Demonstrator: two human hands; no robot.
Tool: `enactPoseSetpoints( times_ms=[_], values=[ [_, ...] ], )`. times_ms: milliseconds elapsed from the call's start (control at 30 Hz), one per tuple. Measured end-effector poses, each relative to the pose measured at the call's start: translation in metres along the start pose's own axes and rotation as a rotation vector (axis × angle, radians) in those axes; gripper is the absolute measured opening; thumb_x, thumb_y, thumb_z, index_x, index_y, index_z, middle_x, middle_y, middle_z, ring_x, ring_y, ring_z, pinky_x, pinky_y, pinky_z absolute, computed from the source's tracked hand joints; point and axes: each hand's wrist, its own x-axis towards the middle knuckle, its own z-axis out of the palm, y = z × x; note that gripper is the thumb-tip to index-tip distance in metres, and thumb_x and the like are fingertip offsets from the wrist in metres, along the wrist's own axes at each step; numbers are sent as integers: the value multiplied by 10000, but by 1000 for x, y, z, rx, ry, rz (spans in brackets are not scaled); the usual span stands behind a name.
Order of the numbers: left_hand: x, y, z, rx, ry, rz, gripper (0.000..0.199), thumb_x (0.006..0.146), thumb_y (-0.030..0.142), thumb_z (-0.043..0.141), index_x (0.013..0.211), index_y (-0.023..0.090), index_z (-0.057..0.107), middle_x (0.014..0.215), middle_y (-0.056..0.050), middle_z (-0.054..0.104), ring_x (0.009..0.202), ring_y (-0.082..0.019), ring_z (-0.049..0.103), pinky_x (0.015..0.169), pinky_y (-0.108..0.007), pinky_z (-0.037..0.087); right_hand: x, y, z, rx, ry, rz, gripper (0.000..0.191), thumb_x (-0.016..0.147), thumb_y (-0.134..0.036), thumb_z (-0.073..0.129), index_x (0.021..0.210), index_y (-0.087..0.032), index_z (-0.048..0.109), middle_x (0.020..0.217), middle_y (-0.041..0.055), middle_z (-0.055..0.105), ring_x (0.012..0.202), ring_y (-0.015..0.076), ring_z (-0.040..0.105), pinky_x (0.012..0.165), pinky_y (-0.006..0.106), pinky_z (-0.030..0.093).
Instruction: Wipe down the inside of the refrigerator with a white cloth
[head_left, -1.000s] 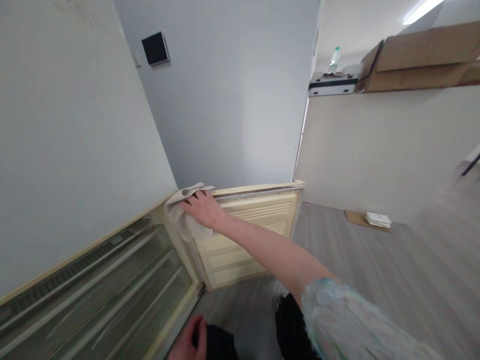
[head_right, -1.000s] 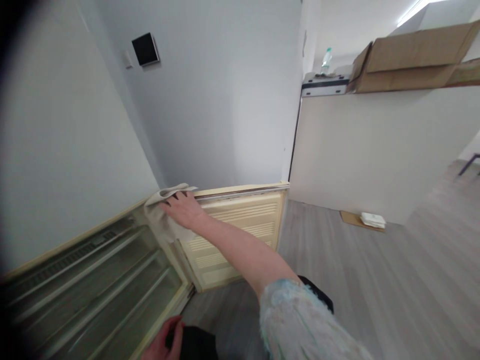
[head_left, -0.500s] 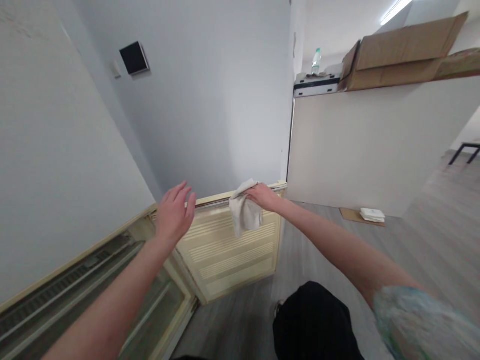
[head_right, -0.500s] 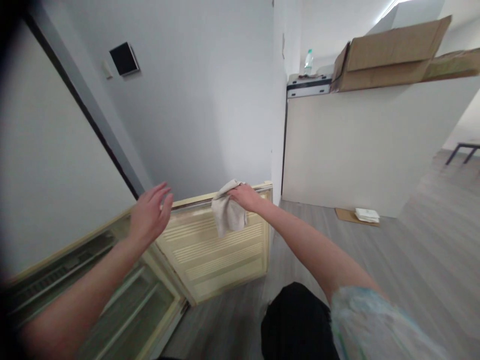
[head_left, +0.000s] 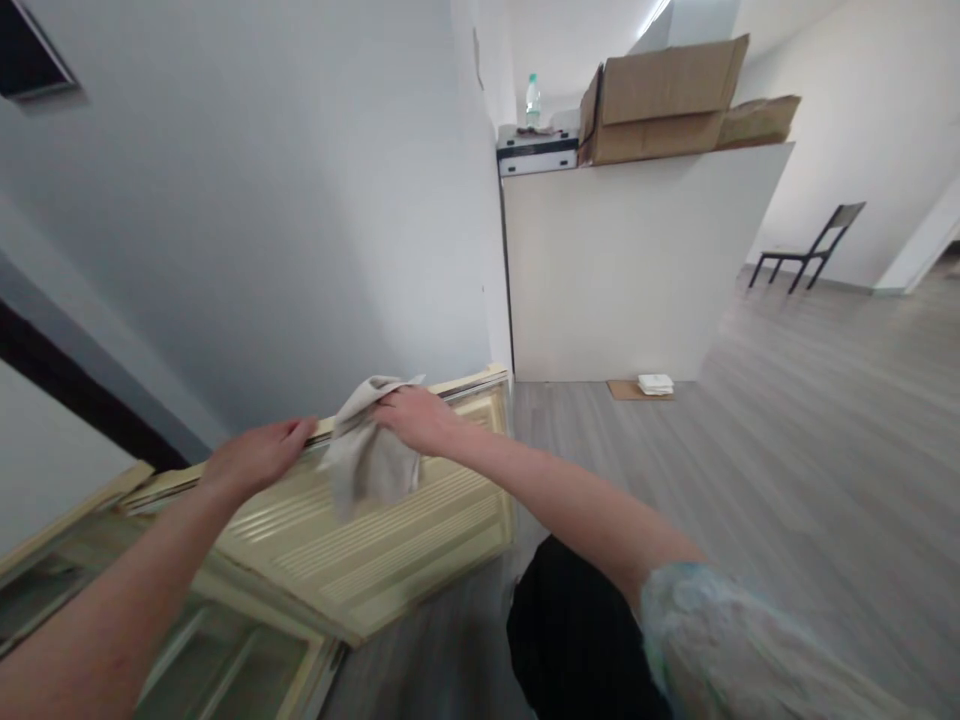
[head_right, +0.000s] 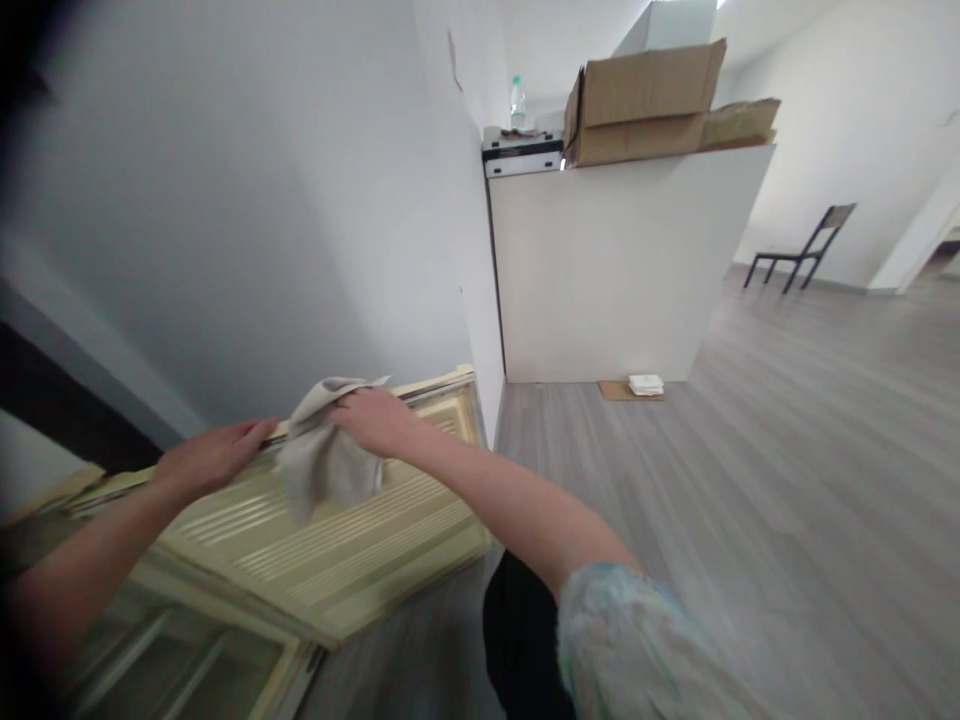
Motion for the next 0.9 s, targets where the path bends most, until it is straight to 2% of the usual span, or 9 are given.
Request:
enactPoseSetpoints(
  times_ms=[167, 300, 400, 500, 600, 700, 767, 833, 900],
  values=[
    [-4, 1, 2, -31, -21, -51, 735, 980, 654, 156, 1401, 271, 622, 1375, -146, 649, 1187, -389, 630, 983, -509, 490, -101, 69, -44, -20, 15, 339, 243, 1020, -200, 537, 1071, -162, 772, 1134, 113, 736, 1097, 240, 629, 985, 353, 472],
    [-5, 2, 2, -27, -26, -55, 717, 980, 645, 157, 1381, 289, 632, 1380, -145, 645, 1178, -396, 629, 979, -522, 487, -145, 91, -46, 101, 174, 647, 256, 1018, -207, 510, 1055, -130, 751, 1092, 146, 734, 1024, 235, 658, 913, 329, 489],
    [-5, 2, 2, -20, -44, -58, 721, 980, 639, 147, 1402, 280, 609, 1386, -157, 636, 1177, -395, 627, 980, -522, 484, -156, 81, -22, 283, 403, 869, 273, 1005, -228, 471, 1081, -126, 713, 1032, 129, 740, 922, 213, 675, 841, 304, 497],
    [-6, 3, 2, -18, -56, -51, 721, 978, 642, 134, 1390, 288, 609, 1400, -154, 624, 1204, -388, 611, 1002, -513, 470, -171, 57, 16, 432, 585, 1006, 325, 997, -289, 416, 1134, -135, 669, 1044, 121, 739, 891, 207, 676, 829, 307, 503],
    [-8, 3, 1, -15, -62, -52, 725, 975, 642, 116, 1367, 297, 618, 1375, -156, 635, 1204, -393, 608, 1001, -513, 464, -202, 30, 55, 509, 524, 1159, 275, 921, -231, 442, 1051, -139, 666, 1014, 125, 742, 880, 215, 679, 806, 305, 504],
    [-9, 4, 0, -10, -63, -67, 736, 973, 629, 106, 1381, 280, 609, 1377, -172, 630, 1197, -408, 611, 994, -529, 462, -232, 12, 77, 514, 410, 1278, 135, 775, -141, 500, 786, -160, 633, 812, 108, 721, 748, 224, 655, 698, 298, 489],
    [-10, 5, -2, -11, -65, -66, 738, 971, 629, 112, 1388, 275, 608, 1381, -171, 630, 1192, -408, 616, 995, -528, 462, -240, 8, 73, 487, 421, 1318, 101, 756, -133, 499, 716, -177, 580, 751, 99, 688, 705, 225, 629, 668, 303, 475],
    [-12, 6, -3, -12, -66, -57, 740, 970, 634, 118, 1382, 275, 615, 1379, -165, 635, 1197, -403, 616, 1000, -520, 462, -233, 8, 53, 433, 499, 1308, 105, 811, -155, 484, 797, -174, 586, 826, 105, 686, 752, 225, 629, 697, 314, 481],
    [-13, 7, -3, -13, -61, -50, 745, 969, 640, 114, 1377, 273, 618, 1384, -160, 633, 1212, -400, 609, 1003, -519, 462, -213, 9, 25, 337, 620, 1164, 150, 890, -181, 474, 936, -163, 616, 966, 119, 685, 863, 226, 636, 772, 328, 495]
  ],
)
